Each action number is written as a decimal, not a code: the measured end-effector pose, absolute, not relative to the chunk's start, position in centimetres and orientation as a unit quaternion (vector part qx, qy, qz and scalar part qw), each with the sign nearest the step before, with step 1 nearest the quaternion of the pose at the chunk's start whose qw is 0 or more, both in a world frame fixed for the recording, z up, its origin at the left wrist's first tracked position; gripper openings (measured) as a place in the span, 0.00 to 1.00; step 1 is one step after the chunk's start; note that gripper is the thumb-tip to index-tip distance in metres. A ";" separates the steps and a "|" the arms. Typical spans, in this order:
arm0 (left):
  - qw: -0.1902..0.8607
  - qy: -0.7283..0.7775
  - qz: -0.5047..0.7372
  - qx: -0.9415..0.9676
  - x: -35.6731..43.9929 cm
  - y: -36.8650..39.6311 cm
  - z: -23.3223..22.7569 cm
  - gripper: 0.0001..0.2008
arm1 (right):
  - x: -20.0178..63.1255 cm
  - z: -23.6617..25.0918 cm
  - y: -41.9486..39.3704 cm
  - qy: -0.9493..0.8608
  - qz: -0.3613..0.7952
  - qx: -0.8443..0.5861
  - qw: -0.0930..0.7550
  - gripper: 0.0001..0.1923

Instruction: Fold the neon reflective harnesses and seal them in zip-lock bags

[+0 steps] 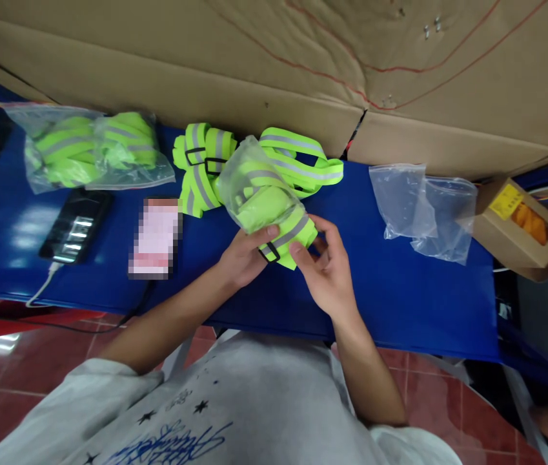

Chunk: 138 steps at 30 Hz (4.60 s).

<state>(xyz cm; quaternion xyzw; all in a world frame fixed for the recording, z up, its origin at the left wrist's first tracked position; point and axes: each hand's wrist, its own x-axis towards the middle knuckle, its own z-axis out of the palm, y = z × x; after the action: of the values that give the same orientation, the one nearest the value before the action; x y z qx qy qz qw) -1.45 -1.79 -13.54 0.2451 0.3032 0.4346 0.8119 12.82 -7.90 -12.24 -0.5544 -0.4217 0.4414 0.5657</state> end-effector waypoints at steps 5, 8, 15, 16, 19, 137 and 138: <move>0.807 0.309 0.425 0.269 -1.2 -2.4 -13.6 0.27 | 12.5 -12.6 -7.9 -0.383 0.383 -0.610 0.579 0.18; 0.784 0.331 0.453 0.266 -1.1 -2.6 -13.4 0.29 | 12.4 -13.4 -7.5 -0.372 0.389 -0.610 0.582 0.19; 0.759 0.332 0.473 0.300 -0.9 -2.6 -14.3 0.23 | 12.1 -14.2 -6.8 -0.387 0.389 -0.579 0.603 0.19; 0.766 0.324 0.464 0.304 -0.8 -2.7 -14.5 0.22 | 12.1 -14.2 -6.6 -0.380 0.392 -0.578 0.606 0.18; 0.792 0.317 0.434 0.290 -0.4 -3.0 -15.0 0.22 | 11.9 -14.5 -6.0 -0.337 0.390 -0.576 0.635 0.18; 0.370 0.322 0.247 0.836 -5.2 -7.8 -10.2 0.18 | 14.6 -8.9 -9.2 -0.821 0.299 -0.486 0.027 0.10; 0.359 0.322 0.246 0.841 -5.5 -7.9 -10.1 0.17 | 14.9 -8.7 -9.3 -0.826 0.308 -0.469 0.049 0.08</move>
<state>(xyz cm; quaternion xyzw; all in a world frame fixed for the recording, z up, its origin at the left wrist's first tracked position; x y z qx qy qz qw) -5.55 -7.87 -10.10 0.8408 0.3219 0.2459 0.3591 14.86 -9.27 -8.74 -0.4693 -0.8262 0.3079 0.0486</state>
